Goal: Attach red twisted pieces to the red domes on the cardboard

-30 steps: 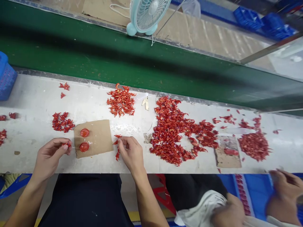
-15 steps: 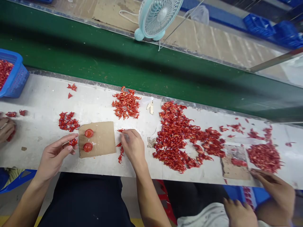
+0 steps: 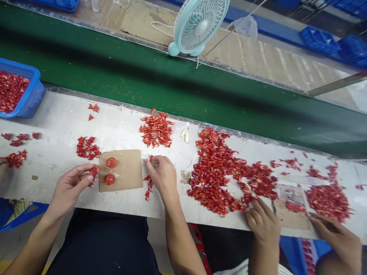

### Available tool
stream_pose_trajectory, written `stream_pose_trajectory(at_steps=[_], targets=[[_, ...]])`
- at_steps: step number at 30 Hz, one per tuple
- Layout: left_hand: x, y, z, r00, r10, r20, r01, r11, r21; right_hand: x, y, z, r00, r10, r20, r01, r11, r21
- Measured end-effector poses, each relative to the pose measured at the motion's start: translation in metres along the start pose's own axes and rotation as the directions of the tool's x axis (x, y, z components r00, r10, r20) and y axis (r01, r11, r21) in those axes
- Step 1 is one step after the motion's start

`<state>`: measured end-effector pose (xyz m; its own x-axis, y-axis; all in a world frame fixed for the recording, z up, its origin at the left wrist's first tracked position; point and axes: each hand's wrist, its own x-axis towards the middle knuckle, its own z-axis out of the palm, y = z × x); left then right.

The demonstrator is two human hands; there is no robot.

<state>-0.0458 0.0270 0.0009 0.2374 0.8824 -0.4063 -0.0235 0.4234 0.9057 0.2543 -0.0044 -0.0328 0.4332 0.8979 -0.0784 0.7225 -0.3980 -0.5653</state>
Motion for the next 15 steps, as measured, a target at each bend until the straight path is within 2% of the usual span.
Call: stream_pose_trajectory(at_steps=[6, 11, 13, 15], targets=[[0.0, -0.003, -0.001, 1.0, -0.02, 0.008, 0.02, 1.0, -0.005, 0.006, 0.005, 0.004, 0.995, 0.067, 0.079, -0.069, 0.997, 0.026], [0.001, -0.002, 0.001, 1.0, -0.015, -0.012, 0.014, 0.999, -0.042, 0.012, 0.0, -0.001, 0.989, 0.136, 0.057, -0.137, 0.99, 0.029], [0.0, 0.0, 0.002, 1.0, -0.006, -0.021, 0.005, 0.998, -0.059, 0.008, -0.008, -0.003, 0.993, 0.11, 0.034, -0.113, 0.987, 0.114], [-0.001, 0.002, 0.001, 1.0, 0.003, -0.025, -0.004, 0.997, -0.073, -0.002, -0.02, -0.003, 0.994, 0.05, 0.094, -0.077, 0.947, 0.312]])
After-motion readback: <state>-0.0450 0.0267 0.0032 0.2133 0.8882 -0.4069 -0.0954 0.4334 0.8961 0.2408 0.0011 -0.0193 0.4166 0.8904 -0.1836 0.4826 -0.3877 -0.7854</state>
